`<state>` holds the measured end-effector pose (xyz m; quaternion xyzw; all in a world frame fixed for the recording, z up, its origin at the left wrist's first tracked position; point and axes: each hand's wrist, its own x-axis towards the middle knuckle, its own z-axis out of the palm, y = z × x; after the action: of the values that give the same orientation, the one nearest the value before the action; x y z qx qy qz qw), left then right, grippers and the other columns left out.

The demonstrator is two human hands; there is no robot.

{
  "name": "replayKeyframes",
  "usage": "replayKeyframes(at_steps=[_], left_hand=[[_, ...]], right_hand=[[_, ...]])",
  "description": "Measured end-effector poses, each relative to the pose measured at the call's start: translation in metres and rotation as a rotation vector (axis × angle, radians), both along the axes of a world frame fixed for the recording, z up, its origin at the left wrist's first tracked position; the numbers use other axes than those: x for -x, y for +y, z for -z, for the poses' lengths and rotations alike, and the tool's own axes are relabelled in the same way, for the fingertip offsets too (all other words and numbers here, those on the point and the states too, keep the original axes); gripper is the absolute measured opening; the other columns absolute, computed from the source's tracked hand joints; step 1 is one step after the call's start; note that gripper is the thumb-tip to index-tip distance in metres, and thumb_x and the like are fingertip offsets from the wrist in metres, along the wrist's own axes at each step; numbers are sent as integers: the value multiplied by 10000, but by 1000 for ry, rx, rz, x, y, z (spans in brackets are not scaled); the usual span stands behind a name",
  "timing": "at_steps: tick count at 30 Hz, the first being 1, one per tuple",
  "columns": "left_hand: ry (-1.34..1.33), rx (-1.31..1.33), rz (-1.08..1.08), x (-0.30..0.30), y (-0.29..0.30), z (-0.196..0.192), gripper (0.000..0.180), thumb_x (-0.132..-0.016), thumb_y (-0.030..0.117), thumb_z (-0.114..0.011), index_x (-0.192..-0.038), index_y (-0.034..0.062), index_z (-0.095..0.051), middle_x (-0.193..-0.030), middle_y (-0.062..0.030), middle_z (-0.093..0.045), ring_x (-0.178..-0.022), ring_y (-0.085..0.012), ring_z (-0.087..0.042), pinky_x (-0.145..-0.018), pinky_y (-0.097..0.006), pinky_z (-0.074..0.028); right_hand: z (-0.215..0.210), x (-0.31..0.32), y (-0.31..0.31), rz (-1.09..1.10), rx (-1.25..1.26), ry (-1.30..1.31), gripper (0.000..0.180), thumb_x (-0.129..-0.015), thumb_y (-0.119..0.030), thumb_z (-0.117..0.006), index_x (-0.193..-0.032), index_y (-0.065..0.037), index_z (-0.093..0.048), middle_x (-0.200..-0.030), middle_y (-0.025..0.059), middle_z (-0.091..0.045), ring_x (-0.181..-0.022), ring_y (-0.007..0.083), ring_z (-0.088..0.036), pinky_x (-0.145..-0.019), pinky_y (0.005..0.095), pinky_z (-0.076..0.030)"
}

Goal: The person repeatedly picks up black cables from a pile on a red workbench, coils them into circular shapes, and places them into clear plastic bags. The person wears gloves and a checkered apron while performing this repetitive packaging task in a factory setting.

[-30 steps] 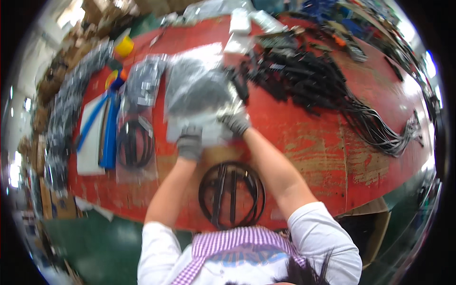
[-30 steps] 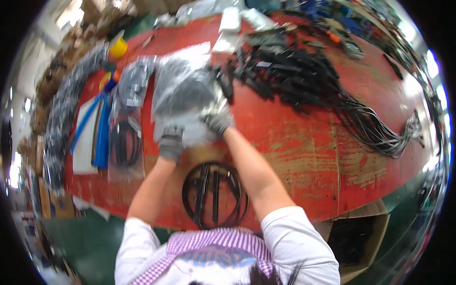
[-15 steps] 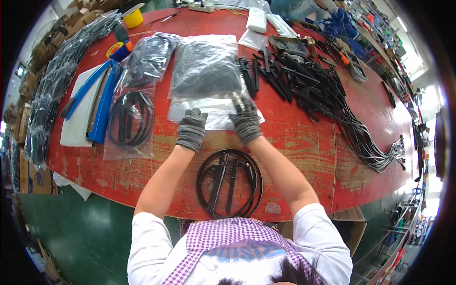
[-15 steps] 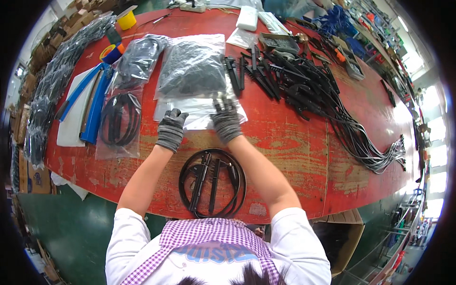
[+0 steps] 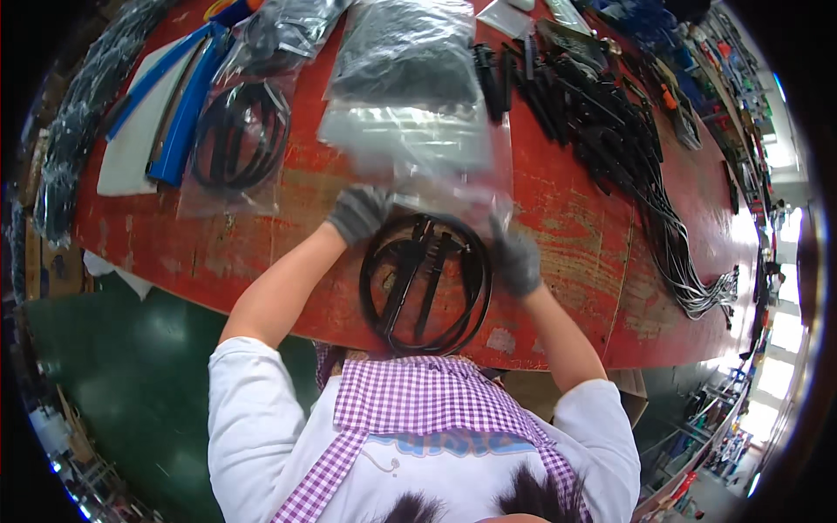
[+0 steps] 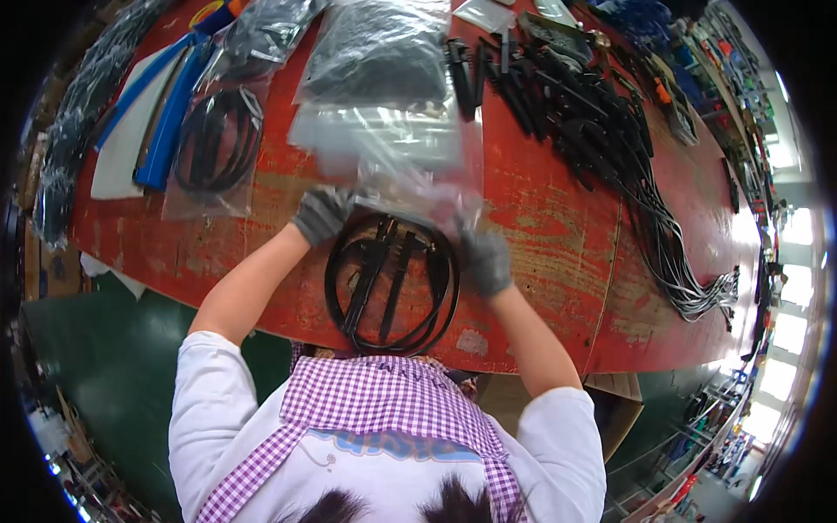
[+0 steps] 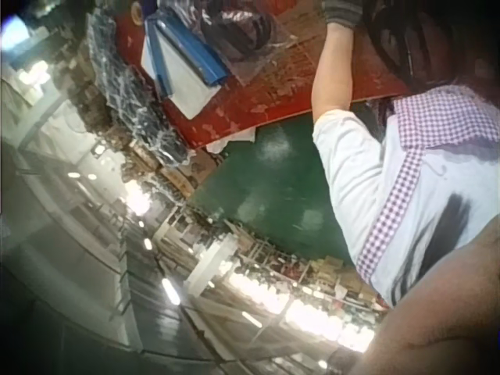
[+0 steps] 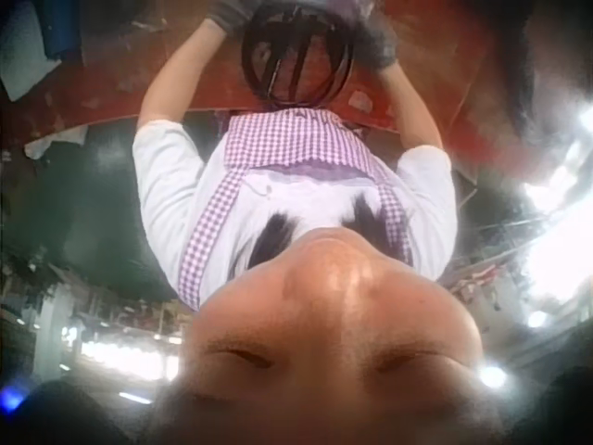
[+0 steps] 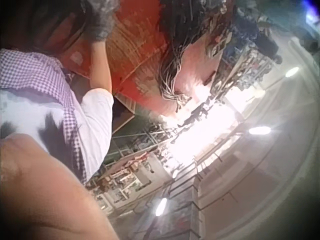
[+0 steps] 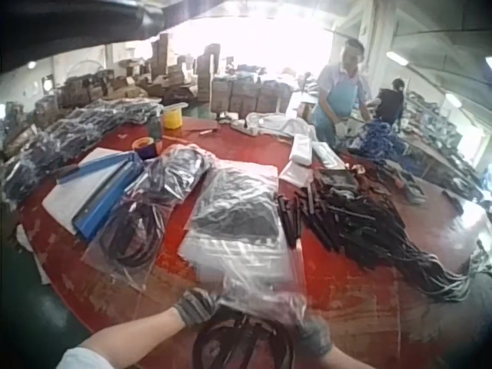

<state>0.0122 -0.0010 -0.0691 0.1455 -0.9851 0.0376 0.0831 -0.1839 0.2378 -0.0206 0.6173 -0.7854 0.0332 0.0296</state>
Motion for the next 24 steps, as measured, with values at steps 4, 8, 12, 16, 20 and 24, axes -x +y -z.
replayKeyframes(at_steps=[4,8,12,16,20,24], left_hand=[[24,-352,301,-24,29,-10,104,-715,206,-490,-782,154,-550,-672,-47,-528,-592,-211,-517,-493,-352,-408],[71,98,65,-75,81,-21,293,-761,216,-515,-1036,120,-548,-953,-100,-586,-836,-194,-560,-743,-365,-450],[-39,-297,-91,-102,124,-6,289,-783,197,-519,-1054,102,-546,-964,-101,-597,-829,-195,-576,-734,-355,-460],[-106,-481,-126,-127,142,-5,285,-804,179,-523,-1072,85,-544,-975,-102,-608,-822,-196,-593,-726,-345,-470],[-113,-715,-63,-154,138,-15,282,-825,160,-526,-1091,67,-542,-985,-103,-619,-815,-196,-610,-717,-335,-480],[190,-962,-16,-160,113,-133,278,-847,142,-530,-1109,49,-541,-996,-104,-629,-808,-197,-626,-709,-325,-489]], right_hand=[[-2,-54,85,-113,116,-271,613,-722,-85,-527,-1304,-229,-395,-663,109,-559,-492,251,-545,-415,377,-411],[-40,-80,96,-75,-261,-292,868,-684,-393,-623,-1406,-237,-166,-587,111,-533,-512,268,-552,-459,410,-405],[-22,-83,120,-249,-351,-316,726,-792,-330,-514,-1408,-278,-132,-591,93,-530,-528,242,-563,-429,393,-413],[44,-88,148,-392,-283,-454,555,-831,-269,-464,-1354,-318,-285,-605,63,-536,-497,225,-555,-397,379,-399],[-63,-89,97,-316,216,-1315,313,-865,-64,-443,-1116,-164,-600,-845,70,-645,-648,213,-617,-583,323,-492],[-155,-56,52,-100,-39,-1014,301,-707,56,-573,-991,-19,-637,-762,45,-649,-658,110,-586,-588,225,-459]])
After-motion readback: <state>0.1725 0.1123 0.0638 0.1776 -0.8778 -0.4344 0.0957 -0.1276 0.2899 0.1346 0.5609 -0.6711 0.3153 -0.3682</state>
